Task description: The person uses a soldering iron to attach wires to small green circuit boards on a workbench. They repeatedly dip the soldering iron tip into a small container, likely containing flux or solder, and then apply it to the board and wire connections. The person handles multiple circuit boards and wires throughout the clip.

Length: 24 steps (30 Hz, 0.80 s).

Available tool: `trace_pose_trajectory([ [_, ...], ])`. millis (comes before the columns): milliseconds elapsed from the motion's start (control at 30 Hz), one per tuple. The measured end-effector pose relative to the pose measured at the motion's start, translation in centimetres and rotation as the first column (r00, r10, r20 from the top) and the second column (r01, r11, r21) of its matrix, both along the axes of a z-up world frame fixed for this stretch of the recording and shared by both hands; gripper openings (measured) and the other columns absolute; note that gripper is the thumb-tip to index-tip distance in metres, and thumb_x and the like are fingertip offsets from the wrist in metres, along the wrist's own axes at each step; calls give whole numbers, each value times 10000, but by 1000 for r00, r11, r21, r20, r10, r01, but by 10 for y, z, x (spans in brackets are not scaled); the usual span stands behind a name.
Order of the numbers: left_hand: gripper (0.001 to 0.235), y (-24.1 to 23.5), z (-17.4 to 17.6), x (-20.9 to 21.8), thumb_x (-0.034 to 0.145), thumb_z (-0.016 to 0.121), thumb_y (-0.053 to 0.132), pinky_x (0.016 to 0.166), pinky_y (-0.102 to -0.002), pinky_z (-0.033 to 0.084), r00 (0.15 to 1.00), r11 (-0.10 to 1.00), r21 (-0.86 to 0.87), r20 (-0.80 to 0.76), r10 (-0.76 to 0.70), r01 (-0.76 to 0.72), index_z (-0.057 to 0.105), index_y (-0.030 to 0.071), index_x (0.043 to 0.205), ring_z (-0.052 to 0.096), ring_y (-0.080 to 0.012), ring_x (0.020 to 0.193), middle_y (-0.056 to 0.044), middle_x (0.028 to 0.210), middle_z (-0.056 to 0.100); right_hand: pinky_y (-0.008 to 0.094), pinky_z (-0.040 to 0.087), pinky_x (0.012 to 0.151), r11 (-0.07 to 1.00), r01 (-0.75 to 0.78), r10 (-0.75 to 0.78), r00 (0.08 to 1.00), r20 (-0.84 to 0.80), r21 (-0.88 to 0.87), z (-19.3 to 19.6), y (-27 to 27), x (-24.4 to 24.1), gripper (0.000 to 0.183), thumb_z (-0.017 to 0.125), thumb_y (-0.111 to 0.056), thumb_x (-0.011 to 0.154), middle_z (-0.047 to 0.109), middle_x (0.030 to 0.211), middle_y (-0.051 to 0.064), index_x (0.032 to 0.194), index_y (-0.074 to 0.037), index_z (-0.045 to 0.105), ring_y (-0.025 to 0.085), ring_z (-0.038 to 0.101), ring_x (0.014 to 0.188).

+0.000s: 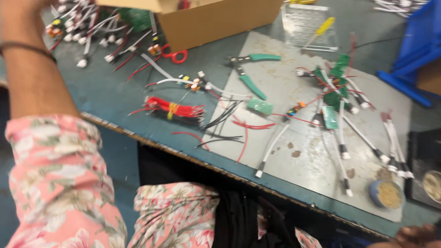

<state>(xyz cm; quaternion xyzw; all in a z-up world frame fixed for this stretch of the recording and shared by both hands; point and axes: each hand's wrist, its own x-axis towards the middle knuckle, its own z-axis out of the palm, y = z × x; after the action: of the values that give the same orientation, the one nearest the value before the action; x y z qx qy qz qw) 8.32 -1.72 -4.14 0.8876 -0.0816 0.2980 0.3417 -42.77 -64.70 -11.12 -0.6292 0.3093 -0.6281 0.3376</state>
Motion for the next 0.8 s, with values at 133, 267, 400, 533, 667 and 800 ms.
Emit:
trace_pose_trajectory([
  [133, 194, -33, -25, 40, 972, 659, 69, 872, -331, 541, 990, 992, -41, 84, -113, 117, 712, -25, 1133, 681, -152, 989, -73, 1062, 707, 214, 427, 637, 1000, 9, -9, 1000, -5, 15, 12, 2, -9, 564, 556, -505, 1166, 614, 979, 75, 1434, -17, 467, 120, 576, 756],
  [267, 223, -56, -47, 6, 1058, 608, 59, 995, -309, 544, 966, 948, -254, 221, -135, 191, 678, -3, 1260, 670, -132, 1096, -44, 1204, 714, 212, 446, 661, 995, -88, 88, 996, -14, 46, 13, 14, -13, 558, 543, -492, 1168, 609, 978, 73, 1441, -14, 453, 116, 576, 763],
  [400, 112, -110, -37, -89, 1061, 641, -42, 893, -314, 533, 906, 981, -146, 419, -57, 130, 672, -13, 1165, 651, -176, 977, -84, 1123, 717, 215, 418, 624, 981, -189, 186, 981, 60, 51, 5, 21, 3, 504, 607, -427, 1169, 605, 950, 92, 1428, -7, 506, 130, 566, 738],
  [533, 107, -217, -14, -177, 1106, 754, 29, 800, -283, 538, 921, 951, -55, 269, -280, 305, 708, 30, 1010, 699, -149, 835, -76, 969, 743, 209, 434, 597, 939, -331, 318, 938, 141, 89, -8, 29, 21, 479, 699, -344, 1157, 635, 947, 113, 1394, 33, 523, 132, 586, 719],
  [667, 220, -321, 3, -207, 855, 760, 140, 830, -408, 534, 749, 741, 142, -6, -662, 656, 745, 62, 1061, 683, -287, 941, -113, 1013, 712, 186, 451, 642, 912, -399, 393, 917, 73, 92, -25, 51, 30, 450, 690, -300, 1136, 668, 967, 130, 1369, 58, 548, 121, 609, 736],
  [800, 382, -365, 8, -204, 790, 803, 263, 839, -464, 449, 748, 665, 375, -135, -650, 646, 762, 78, 1121, 593, -316, 1045, -110, 1058, 659, 200, 504, 665, 911, -393, 387, 919, 70, 124, -33, 61, 29, 426, 697, -246, 1094, 675, 980, 152, 1334, 79, 561, 132, 636, 753],
])
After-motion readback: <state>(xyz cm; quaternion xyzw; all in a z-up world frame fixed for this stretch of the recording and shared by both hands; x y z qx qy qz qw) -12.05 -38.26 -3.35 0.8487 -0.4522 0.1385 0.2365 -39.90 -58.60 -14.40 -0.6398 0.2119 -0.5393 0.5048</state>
